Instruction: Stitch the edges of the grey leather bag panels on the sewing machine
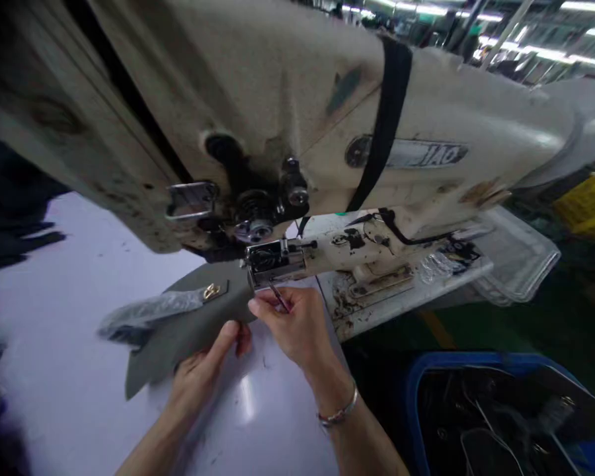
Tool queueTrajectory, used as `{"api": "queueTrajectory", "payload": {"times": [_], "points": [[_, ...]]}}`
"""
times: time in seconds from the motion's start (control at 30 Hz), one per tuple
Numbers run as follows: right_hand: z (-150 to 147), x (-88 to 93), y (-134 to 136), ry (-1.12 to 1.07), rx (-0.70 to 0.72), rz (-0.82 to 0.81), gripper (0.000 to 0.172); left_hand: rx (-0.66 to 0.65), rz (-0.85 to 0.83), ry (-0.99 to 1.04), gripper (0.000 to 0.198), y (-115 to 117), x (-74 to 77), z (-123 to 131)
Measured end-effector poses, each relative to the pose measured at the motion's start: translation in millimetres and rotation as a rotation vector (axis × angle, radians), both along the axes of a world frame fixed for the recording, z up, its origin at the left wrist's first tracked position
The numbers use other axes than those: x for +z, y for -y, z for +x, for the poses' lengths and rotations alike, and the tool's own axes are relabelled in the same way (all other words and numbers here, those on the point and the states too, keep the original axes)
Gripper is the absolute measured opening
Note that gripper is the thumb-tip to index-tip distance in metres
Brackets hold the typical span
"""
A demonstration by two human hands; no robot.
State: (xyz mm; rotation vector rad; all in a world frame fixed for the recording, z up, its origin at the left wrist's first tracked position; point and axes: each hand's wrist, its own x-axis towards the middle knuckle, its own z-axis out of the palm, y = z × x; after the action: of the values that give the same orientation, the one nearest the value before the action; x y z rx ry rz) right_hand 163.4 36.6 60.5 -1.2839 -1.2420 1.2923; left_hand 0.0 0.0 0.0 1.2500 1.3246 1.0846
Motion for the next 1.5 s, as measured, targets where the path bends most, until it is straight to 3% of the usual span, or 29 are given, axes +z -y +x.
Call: {"api": "queueTrajectory", "payload": {"times": [0.2,0.3,0.47,0.73,0.87,1.07,1.17,1.4,1.5], "points": [[-6,-0.3,-6,-0.263,0.026,-0.121,0.017,0.078,-0.107,0.372,0.044,0,5.6,13],[-4,1.1,-5,-0.269,0.013,-0.114,0.023,0.169,-0.092,0.417,0.035,2,1.2,20],[4,-0.1,5,-0.183,0.032,-0.101,0.027,0.244,-0.070,0.339,0.033,6,-6.2,21],[9,-4.0,18,0.005,0.030,-0.068,0.032,0.308,0.021,0.180,0.034,7,1.2,24],[4,0.0,20,0.170,0.020,0.003,0.024,0.314,0.053,0.120,0.038,6,6.2,27],[-8,6.7,23,0.450,-0.057,0.155,0.033,0.378,0.025,0.073,0.035,4,8.1,27],[-10,5.8,22,0.455,-0.079,0.177,0.032,0.361,0.014,0.059,0.039,4,7.5,26],[-6,0.0,16,0.216,0.058,0.055,0.030,0.338,-0.084,0.046,0.047,9,9.9,22],[-5,2.5,15,0.260,0.065,0.080,0.030,0.358,-0.110,0.053,0.050,8,10.3,23]]}}
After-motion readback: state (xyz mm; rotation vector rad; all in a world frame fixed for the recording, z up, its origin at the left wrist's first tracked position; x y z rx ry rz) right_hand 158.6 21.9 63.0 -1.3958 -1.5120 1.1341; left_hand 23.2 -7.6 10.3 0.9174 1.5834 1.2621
